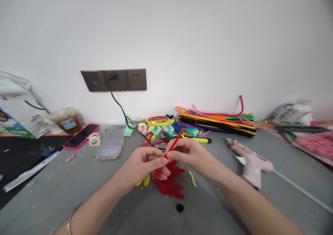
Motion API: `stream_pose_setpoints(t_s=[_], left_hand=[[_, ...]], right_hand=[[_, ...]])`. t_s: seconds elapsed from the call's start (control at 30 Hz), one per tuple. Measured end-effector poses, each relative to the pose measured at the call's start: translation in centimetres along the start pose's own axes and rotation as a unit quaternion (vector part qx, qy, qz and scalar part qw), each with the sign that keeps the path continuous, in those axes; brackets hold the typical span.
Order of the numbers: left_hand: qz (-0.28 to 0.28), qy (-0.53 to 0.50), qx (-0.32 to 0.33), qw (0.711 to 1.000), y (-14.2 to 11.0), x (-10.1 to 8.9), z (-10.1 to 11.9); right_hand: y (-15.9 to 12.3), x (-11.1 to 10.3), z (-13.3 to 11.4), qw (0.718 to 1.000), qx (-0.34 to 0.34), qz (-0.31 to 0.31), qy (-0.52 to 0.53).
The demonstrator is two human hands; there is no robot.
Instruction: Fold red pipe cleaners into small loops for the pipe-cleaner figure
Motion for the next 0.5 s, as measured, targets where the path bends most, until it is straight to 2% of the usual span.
stream_pose_setpoints(t_s=[0.13, 0.3, 0.5], left_hand=[[-0.006, -0.037, 0.000, 0.999, 0.23, -0.03, -0.33], [0.014, -0.052, 0.012, 0.998, 0.26, 0.00, -0.18], [0.024, -0.046, 0.026, 0.998, 0.15, 0.28, 0.21]], right_hand=[[0.03, 0.28, 0.11, 1.000, -0.010, -0.014, 0.014], [-0.03, 0.75, -0.11, 0.998, -0.047, 0.028, 0.041], [-0.05, 0.70, -0.28, 0.997, -0.054, 0.025, 0.040]])
Point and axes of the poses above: each hand's wrist, its own y-axis towards the middle knuckle, its own x-axis out of the palm, z = x × y, the point moved 1 cm from there along y, towards the middle knuckle, and after that the axes turned 4 degrees about -y, right-handed, at the moved point
